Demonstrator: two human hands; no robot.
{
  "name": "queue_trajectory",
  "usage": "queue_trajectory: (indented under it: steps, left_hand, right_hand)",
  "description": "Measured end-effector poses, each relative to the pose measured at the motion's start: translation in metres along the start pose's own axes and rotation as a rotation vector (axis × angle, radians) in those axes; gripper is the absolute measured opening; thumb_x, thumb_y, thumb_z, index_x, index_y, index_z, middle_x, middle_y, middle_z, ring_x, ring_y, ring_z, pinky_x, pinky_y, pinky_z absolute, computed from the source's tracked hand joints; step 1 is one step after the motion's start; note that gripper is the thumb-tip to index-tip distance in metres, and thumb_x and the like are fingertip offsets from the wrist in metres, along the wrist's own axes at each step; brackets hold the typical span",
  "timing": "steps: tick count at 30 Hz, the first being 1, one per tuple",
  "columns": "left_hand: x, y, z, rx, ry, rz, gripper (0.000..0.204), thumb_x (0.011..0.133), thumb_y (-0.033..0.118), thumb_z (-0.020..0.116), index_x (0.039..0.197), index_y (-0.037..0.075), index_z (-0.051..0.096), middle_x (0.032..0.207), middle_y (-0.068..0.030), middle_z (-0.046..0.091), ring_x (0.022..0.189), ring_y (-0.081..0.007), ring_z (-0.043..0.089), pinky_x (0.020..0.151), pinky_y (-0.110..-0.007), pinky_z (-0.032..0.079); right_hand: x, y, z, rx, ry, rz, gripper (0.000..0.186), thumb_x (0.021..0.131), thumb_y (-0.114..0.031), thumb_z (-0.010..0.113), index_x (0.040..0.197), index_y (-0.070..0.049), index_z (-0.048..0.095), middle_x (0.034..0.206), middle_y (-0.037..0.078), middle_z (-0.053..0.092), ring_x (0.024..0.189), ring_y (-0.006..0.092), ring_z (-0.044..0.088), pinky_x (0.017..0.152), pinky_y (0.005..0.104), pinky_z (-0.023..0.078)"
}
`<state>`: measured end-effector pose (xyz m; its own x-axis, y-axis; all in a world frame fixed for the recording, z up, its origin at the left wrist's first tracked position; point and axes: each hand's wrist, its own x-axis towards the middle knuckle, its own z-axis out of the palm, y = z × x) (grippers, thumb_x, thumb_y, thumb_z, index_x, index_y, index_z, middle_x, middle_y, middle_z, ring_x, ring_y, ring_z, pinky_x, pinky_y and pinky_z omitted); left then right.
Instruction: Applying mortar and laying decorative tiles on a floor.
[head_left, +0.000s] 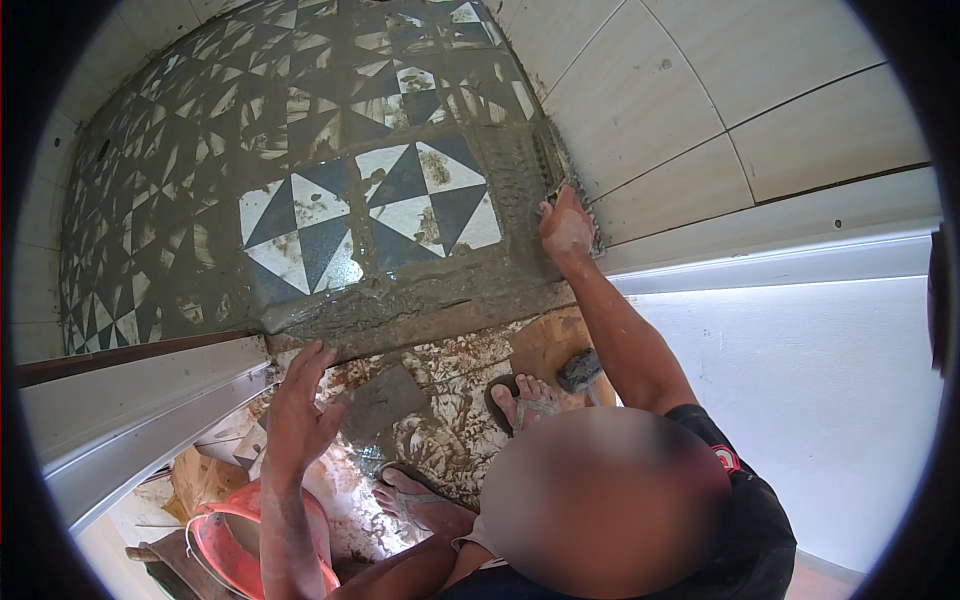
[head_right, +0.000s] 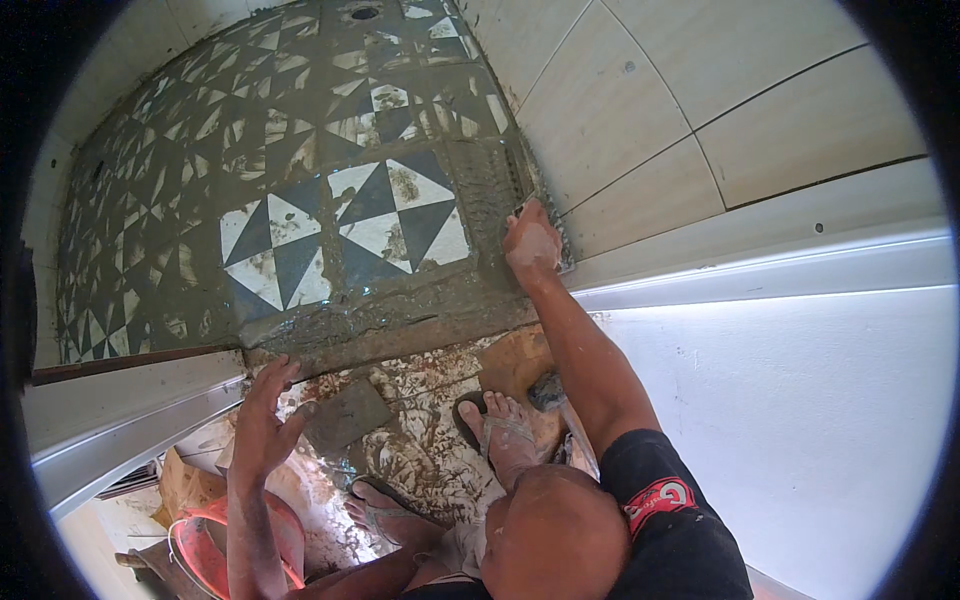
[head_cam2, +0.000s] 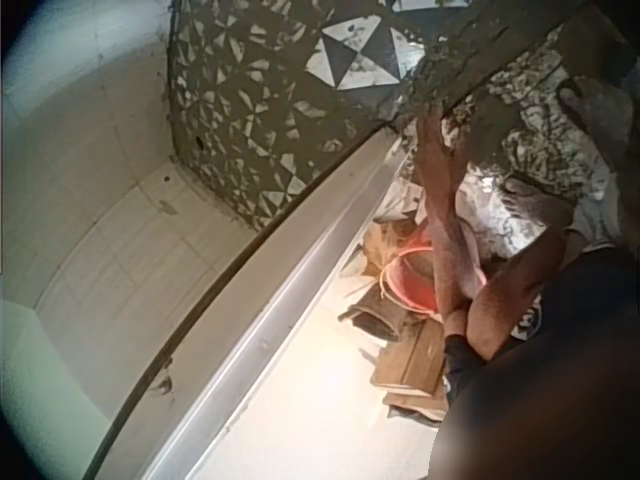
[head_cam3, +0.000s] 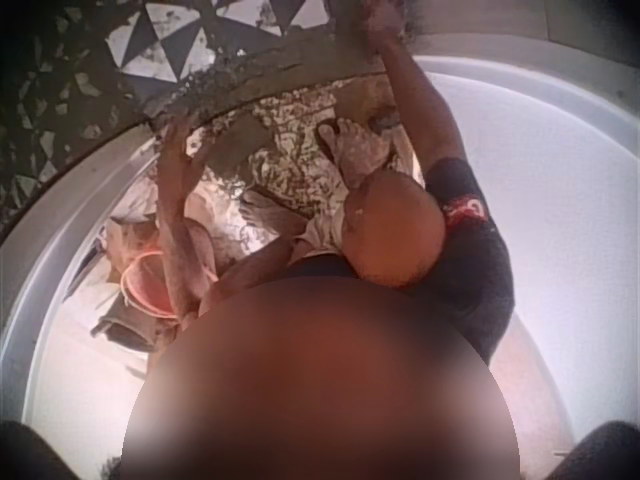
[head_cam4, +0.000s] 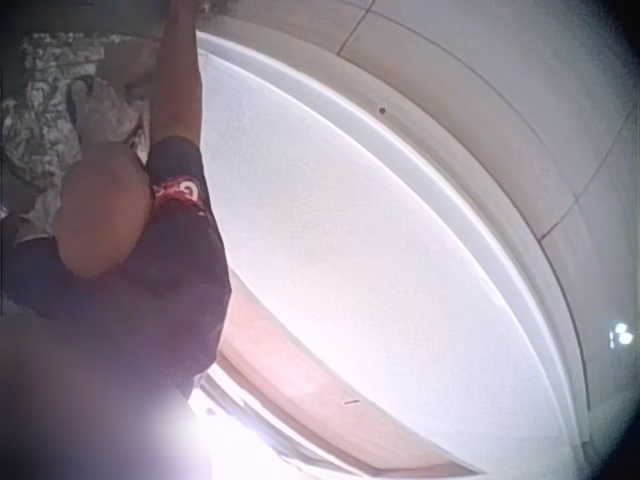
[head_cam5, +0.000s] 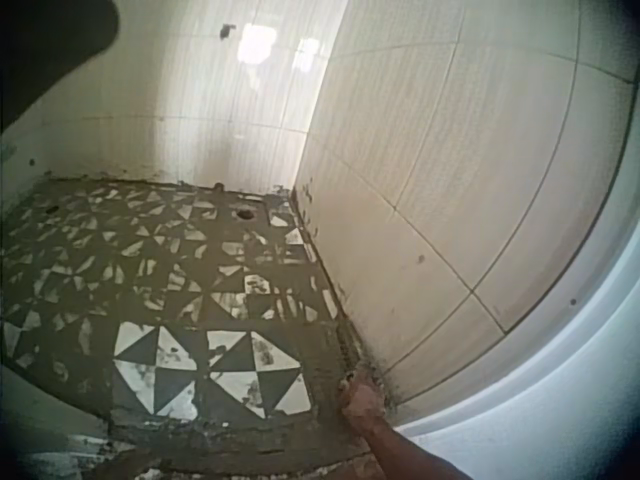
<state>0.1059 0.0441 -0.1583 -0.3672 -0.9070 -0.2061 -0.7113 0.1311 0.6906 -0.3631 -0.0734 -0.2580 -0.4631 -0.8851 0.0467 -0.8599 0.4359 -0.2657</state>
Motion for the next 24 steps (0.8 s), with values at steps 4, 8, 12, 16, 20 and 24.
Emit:
queue_trajectory:
  steps: [4, 8, 12, 16, 20, 24]
  left_hand:
    - [0.001, 0.005, -0.003, -0.016, -0.017, -0.025, 0.067, 0.078, 0.005, 0.077, 0.143, 0.005, 0.059, 0.153, -0.0236, 0.053, 0.139, -0.0430, 0.055, 0.115, -0.046, 0.046]
    - [-0.001, -0.005, 0.000, 0.004, -0.018, 0.022, 0.068, 0.078, 0.004, 0.077, 0.143, 0.006, 0.058, 0.154, -0.0235, 0.053, 0.138, -0.0430, 0.055, 0.114, -0.046, 0.048]
    - [-0.001, -0.005, 0.002, -0.021, -0.018, 0.018, 0.069, 0.077, 0.004, 0.076, 0.144, 0.007, 0.058, 0.154, -0.0234, 0.053, 0.139, -0.0426, 0.055, 0.112, -0.045, 0.050]
    - [-0.002, -0.007, 0.003, -0.052, -0.020, -0.010, 0.068, 0.078, 0.003, 0.075, 0.144, 0.006, 0.058, 0.154, -0.0229, 0.053, 0.138, -0.0417, 0.056, 0.112, -0.044, 0.051]
    - [-0.001, -0.009, 0.001, 0.041, -0.020, 0.056, 0.066, 0.079, 0.003, 0.075, 0.143, 0.006, 0.058, 0.154, -0.0224, 0.053, 0.135, -0.0407, 0.059, 0.110, -0.044, 0.053]
    - [0.001, -0.008, 0.001, -0.008, -0.037, -0.002, 0.066, 0.080, 0.004, 0.074, 0.143, 0.006, 0.058, 0.153, -0.0224, 0.054, 0.132, -0.0405, 0.061, 0.107, -0.043, 0.055]
  right_hand:
    - [-0.002, 0.010, -0.003, 0.125, 0.130, -0.019, 0.048, 0.100, -0.034, 0.066, 0.130, 0.000, 0.053, 0.122, 0.028, 0.068, 0.113, 0.0499, 0.066, 0.094, 0.0574, 0.051]
    - [0.005, 0.012, 0.003, 0.358, 0.014, 0.085, 0.059, 0.097, -0.047, 0.064, 0.125, 0.005, 0.062, 0.121, 0.031, 0.069, 0.116, 0.0517, 0.064, 0.099, 0.0547, 0.050]
    - [0.016, 0.020, 0.016, 0.488, 0.108, 0.116, 0.065, 0.096, -0.053, 0.064, 0.123, 0.006, 0.067, 0.120, 0.033, 0.069, 0.115, 0.0517, 0.065, 0.100, 0.0530, 0.051]
    - [0.027, 0.037, 0.024, 0.480, 0.035, 0.111, 0.067, 0.096, -0.054, 0.064, 0.126, 0.006, 0.067, 0.121, 0.033, 0.069, 0.117, 0.0506, 0.065, 0.100, 0.0525, 0.051]
    - [0.028, 0.043, 0.028, 0.483, 0.078, 0.143, 0.065, 0.096, -0.053, 0.066, 0.123, 0.006, 0.068, 0.118, 0.032, 0.070, 0.115, 0.0478, 0.067, 0.098, 0.0489, 0.051]
    - [0.028, 0.045, 0.032, 0.447, 0.136, 0.128, 0.064, 0.095, -0.054, 0.067, 0.121, 0.005, 0.070, 0.114, 0.030, 0.072, 0.110, 0.0446, 0.069, 0.095, 0.0462, 0.052]
